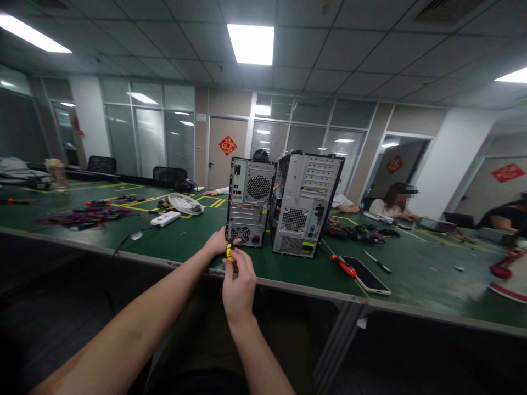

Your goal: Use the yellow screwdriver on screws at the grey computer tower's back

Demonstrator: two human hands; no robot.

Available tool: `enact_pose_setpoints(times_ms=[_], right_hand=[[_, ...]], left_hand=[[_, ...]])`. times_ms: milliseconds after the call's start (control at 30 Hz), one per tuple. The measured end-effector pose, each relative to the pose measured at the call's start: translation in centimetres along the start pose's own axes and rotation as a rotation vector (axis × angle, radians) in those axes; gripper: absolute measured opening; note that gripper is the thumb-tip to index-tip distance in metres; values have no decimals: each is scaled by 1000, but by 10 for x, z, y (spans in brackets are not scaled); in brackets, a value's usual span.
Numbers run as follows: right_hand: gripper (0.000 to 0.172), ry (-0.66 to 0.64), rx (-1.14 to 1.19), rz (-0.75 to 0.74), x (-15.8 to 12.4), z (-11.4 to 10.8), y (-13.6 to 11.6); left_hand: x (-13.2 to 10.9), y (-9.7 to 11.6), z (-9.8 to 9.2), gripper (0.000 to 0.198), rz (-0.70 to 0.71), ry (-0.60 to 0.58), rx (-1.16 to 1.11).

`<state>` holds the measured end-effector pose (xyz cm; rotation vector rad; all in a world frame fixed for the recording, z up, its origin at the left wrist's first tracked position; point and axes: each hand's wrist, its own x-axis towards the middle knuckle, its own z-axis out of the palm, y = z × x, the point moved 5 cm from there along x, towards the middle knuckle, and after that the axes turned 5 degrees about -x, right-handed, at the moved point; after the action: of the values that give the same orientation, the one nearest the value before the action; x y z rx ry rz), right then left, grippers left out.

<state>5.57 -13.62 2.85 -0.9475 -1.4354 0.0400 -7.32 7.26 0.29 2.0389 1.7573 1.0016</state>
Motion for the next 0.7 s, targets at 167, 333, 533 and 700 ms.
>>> enact_pose_setpoints(times_ms=[167,333,533,700], right_hand=[[21,-13,9,-8,-2,1,1],[32,-51,-61,-91,-2,-1,-5],[18,16,-38,-8,2,-3,0],[16,-19,16,6,0,1,2]], left_hand=[[1,1,0,78,13,5,-2],[3,-1,1,77,5,3,-14],[2,-4,3,79,-11,7,-4],[0,1,0,79,-6,8,6]])
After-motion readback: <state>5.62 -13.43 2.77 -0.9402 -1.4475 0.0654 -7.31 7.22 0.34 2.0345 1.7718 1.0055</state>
